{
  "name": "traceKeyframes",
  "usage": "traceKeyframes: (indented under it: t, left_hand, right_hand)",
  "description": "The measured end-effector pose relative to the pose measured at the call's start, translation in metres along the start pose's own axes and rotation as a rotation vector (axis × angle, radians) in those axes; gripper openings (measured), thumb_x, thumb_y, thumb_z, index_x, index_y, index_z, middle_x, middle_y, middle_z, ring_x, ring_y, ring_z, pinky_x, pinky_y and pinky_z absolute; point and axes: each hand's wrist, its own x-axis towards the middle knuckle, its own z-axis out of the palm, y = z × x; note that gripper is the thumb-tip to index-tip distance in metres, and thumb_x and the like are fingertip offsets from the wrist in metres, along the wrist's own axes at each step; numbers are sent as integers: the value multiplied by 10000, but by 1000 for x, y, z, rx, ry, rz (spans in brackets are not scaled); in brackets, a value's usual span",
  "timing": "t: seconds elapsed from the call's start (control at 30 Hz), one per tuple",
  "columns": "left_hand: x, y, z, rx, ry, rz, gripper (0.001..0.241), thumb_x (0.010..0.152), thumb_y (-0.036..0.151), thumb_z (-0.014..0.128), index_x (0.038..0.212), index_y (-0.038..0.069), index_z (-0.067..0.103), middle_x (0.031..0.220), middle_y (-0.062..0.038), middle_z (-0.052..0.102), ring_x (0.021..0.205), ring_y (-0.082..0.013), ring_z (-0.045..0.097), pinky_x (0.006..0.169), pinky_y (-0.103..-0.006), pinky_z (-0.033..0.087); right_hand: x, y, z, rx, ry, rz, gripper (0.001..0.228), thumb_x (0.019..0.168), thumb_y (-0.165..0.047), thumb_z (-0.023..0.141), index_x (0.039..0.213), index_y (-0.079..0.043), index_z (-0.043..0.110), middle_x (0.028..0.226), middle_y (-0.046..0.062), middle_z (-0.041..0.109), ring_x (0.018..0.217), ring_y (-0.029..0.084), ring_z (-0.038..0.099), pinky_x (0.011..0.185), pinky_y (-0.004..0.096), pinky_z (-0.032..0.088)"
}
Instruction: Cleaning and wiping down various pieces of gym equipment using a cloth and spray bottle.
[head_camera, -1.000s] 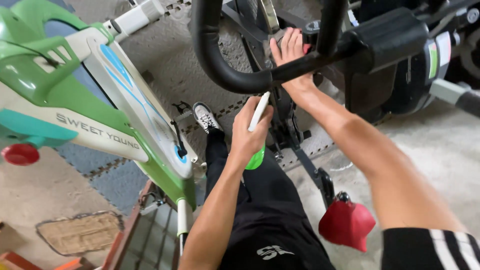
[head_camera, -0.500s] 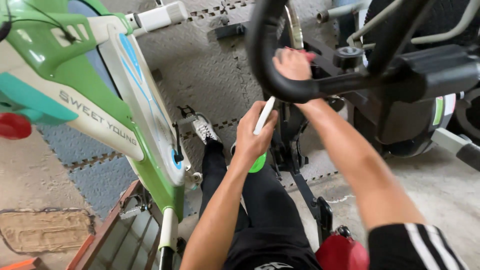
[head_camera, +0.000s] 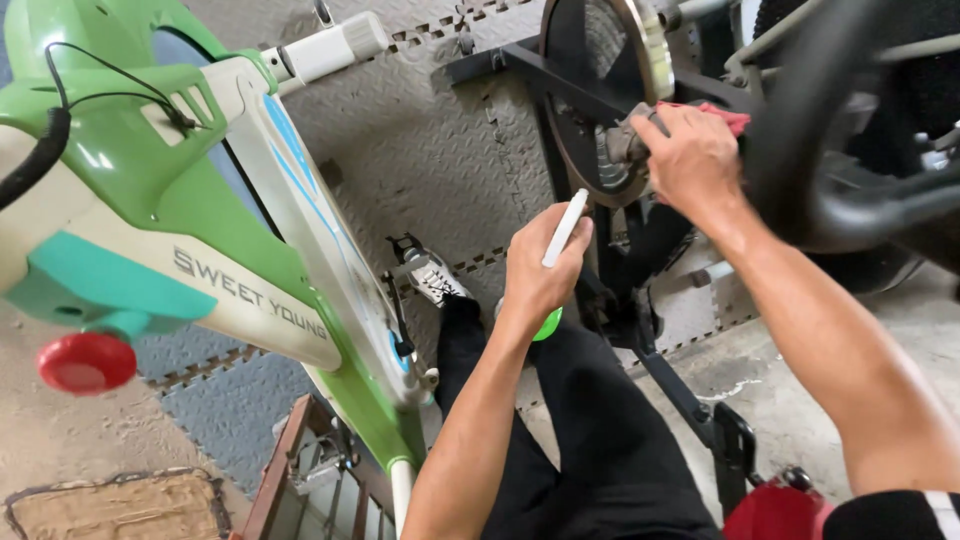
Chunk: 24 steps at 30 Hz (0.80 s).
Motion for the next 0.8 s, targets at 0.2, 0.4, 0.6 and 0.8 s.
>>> traceKeyframes:
  t: [0.2,0.4,0.6,0.8]
  left_hand:
    - [32,-24,-15,3,-28,-46,272,914,258,664,1095,62,720,887,-165,731,808,-333,710,740,-387,543]
    - [68,-50,-17,25,-58,-85,243,922,268,654,1049,68,709,828,-154,725,764,-326,710,696,-403,525]
    - [118,-106,5,19,-48,-46,242,914,283,641,1050,94,706,882,-140,753,833,-351,724,731,-425,543]
    - [168,-170,35,70,-19,-41,269,925,336,627,1037,102,701,897,-172,735,888,-414,695,755,-496,528]
  right_hand:
    - [17,-1,66,-186,-168,-39,347,919,-113,674,1265,-102,697,1091,113,671,1062,291,659,889,405,511]
    - [38,-11,162,-713,-197,-105,263,963,-148,597,1176,-15,675,1117,208,681,983,296,642,877,375,465]
    - [64,-8,255,-683,-190,-86,382,978,-165,548,1318,-15,635,1165,235,681,1005,326,654,840,400,460]
    - [100,-1,349,-667,-212,-71,325,1008,-154,529,1274,-7,643,1111,259,682,972,360,662,825,434,474]
